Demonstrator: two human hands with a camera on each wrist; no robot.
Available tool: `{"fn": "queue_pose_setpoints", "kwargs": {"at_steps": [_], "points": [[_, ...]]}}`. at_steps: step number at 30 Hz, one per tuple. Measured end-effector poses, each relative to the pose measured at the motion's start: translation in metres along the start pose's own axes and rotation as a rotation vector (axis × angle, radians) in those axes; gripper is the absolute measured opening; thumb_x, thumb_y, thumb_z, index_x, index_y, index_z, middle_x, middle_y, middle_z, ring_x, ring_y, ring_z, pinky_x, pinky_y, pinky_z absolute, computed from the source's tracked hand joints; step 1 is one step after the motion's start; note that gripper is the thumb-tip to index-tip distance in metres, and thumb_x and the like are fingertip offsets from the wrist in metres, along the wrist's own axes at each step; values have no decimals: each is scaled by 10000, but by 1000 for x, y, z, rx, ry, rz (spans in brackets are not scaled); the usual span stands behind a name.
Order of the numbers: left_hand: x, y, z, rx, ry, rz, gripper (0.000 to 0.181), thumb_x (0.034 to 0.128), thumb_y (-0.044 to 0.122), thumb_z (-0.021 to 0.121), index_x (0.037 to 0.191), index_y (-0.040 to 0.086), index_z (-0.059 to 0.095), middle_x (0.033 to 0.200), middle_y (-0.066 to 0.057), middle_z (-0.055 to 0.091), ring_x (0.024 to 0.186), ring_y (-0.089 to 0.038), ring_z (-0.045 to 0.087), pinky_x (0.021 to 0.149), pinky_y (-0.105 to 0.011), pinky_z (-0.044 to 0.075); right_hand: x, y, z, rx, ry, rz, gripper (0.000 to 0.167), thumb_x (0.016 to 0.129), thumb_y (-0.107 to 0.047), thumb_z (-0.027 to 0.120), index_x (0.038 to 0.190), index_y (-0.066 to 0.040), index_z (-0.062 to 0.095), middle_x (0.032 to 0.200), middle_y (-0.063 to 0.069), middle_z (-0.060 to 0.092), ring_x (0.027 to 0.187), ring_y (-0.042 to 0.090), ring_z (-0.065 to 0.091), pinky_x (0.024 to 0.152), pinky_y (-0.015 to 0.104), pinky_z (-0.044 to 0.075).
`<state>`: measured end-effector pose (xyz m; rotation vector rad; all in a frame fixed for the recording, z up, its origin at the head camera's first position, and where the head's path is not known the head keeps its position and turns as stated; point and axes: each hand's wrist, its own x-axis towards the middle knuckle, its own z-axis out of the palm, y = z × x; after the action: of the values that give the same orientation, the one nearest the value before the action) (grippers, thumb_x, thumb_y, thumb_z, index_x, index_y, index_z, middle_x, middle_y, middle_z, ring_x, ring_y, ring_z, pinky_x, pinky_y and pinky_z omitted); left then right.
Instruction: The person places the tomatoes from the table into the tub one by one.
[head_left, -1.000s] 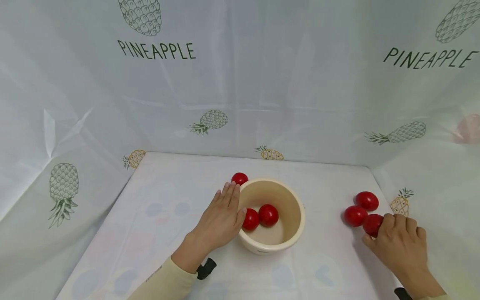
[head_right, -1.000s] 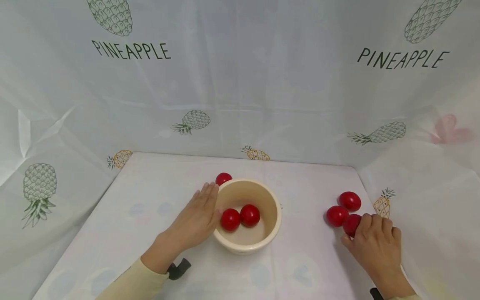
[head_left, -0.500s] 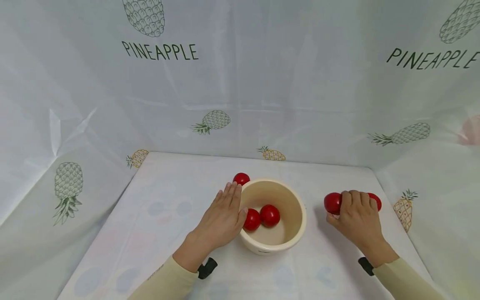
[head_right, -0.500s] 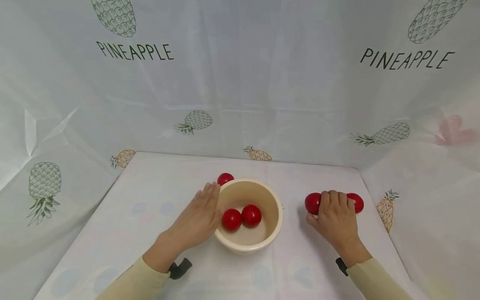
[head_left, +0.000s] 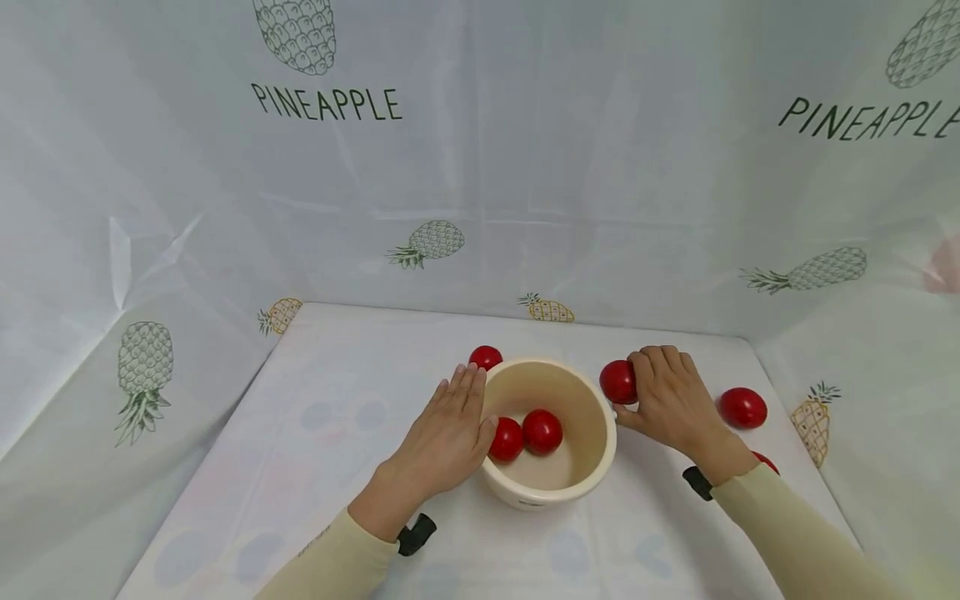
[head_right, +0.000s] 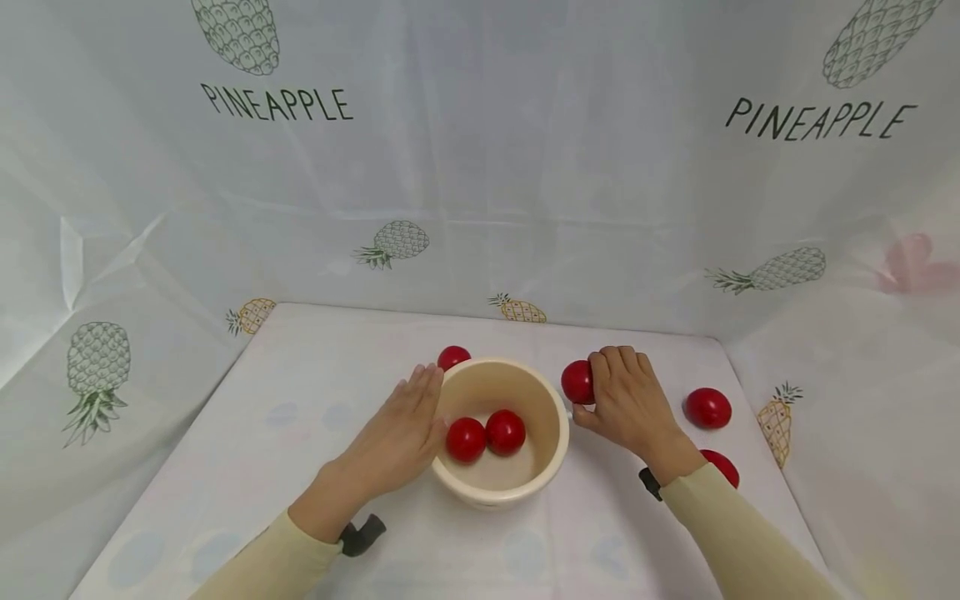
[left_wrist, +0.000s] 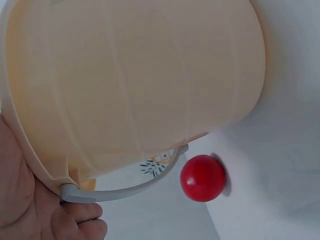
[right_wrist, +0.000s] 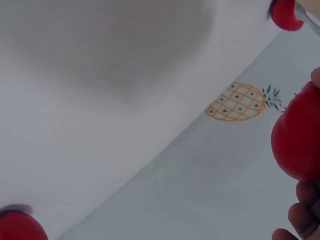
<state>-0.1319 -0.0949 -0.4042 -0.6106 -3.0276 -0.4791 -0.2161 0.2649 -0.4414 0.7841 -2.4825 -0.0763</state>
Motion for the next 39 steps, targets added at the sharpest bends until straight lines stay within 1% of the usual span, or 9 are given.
{"fn": "queue_pose_setpoints", "kwargs": {"at_steps": [8,12,14,17,19,23,26,32,39], "points": [[1,0,0,23,-21,6,709,1114,390,430,1647,-42,253,1733,-202,243,1626,-380,188,1311,-540,216,18,4,-14,17,53,-50,678,740,-455,772,1107,81,577,1007,256,617,920,414,555,746,512,509],[1,0,-2,34,-40,-1,718,1114,406,422,1653,-32,240,1743,-192,220,1633,-372,160,1317,-533,200,29,1,-26,76,82,-21,638,743,-432,736,1088,84,586,1001,251,631,925,418,564,754,513,507],[1,0,-3,40,-44,-1,721,1114,409,422,1653,-32,240,1743,-193,219,1632,-377,158,1318,-536,195,36,-3,-33,117,82,6,640,737,-428,750,1092,79,589,1004,238,632,941,413,560,771,514,501],[2,0,-4,40,-39,10,724,1109,408,433,1646,-44,254,1734,-209,238,1625,-397,178,1314,-548,200,46,-13,-44,164,71,28,656,735,-433,773,1113,71,591,1025,225,633,963,397,554,799,505,496],[2,-1,-5,48,-47,14,729,1108,413,431,1649,-39,248,1738,-204,228,1629,-390,168,1316,-545,196,52,-23,-49,198,68,21,653,733,-422,783,1116,70,591,1027,221,630,959,384,546,808,489,492],[2,-3,-5,69,-69,18,727,1111,420,413,1660,-19,227,1752,-178,196,1640,-356,139,1325,-522,174,61,-48,-54,265,67,-29,614,727,-399,787,1087,58,592,1002,194,618,936,347,532,815,450,488],[1,-5,-5,69,-68,24,720,1112,414,410,1662,-12,225,1754,-172,194,1641,-348,138,1327,-518,166,64,-67,-53,294,42,-70,583,724,-402,786,1066,33,601,992,156,617,934,312,532,819,424,501],[2,-4,-5,49,-62,19,718,1110,407,419,1662,-12,228,1753,-175,200,1642,-341,131,1321,-528,183,66,-96,-47,277,-50,-147,593,764,-474,774,1081,4,620,999,106,631,948,258,556,848,381,550],[2,-1,-3,37,-62,10,720,1107,407,431,1662,-7,232,1756,-158,191,1642,-340,134,1321,-528,181,60,-109,-37,251,-104,-186,582,765,-494,769,1083,-27,631,1000,69,640,945,225,557,851,336,556]]}}
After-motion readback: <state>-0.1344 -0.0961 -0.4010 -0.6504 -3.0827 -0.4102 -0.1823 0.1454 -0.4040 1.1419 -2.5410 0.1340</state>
